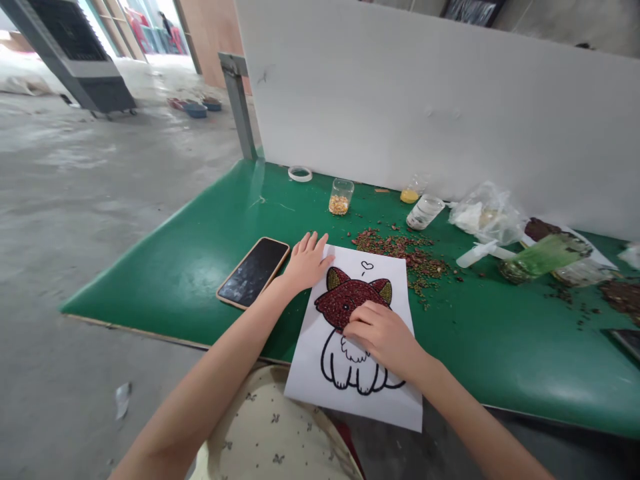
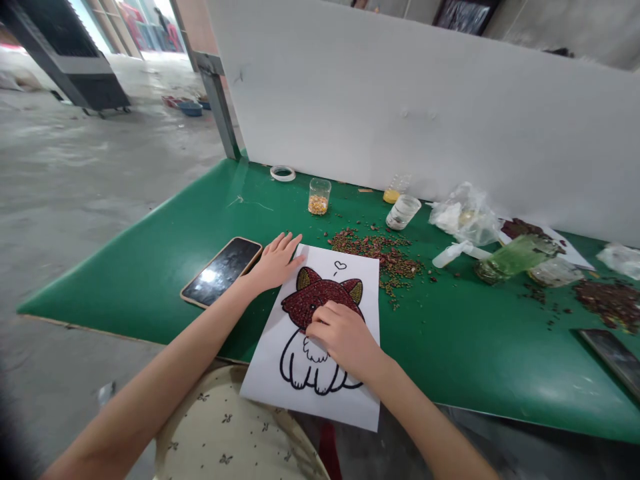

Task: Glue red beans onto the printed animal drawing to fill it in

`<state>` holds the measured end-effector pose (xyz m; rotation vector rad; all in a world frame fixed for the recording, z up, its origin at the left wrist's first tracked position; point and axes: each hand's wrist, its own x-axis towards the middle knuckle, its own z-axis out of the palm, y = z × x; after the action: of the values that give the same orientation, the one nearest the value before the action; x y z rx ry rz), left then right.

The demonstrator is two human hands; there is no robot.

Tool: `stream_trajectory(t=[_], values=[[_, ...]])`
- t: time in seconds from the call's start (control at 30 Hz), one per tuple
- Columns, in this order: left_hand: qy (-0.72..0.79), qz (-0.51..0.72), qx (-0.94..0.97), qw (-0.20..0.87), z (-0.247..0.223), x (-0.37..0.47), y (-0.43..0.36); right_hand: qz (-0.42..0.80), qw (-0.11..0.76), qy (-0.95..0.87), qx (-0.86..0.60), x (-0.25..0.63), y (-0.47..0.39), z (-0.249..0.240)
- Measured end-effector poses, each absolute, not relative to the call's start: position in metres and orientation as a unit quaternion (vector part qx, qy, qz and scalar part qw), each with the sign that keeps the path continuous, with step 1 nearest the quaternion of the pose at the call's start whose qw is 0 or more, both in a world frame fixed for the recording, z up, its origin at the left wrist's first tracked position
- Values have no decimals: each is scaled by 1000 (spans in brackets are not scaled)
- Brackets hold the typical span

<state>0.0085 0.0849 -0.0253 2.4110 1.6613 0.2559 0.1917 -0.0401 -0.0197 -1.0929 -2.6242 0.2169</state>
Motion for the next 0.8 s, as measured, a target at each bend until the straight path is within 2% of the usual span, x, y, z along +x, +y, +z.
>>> stream_trajectory(t=[0.37, 0.8], values=[[573, 95, 807, 107, -24, 9, 84, 51, 133, -908, -395, 188, -42, -19], [574, 93, 807, 107, -27, 9, 84, 94, 121, -906, -394, 185, -37, -12]])
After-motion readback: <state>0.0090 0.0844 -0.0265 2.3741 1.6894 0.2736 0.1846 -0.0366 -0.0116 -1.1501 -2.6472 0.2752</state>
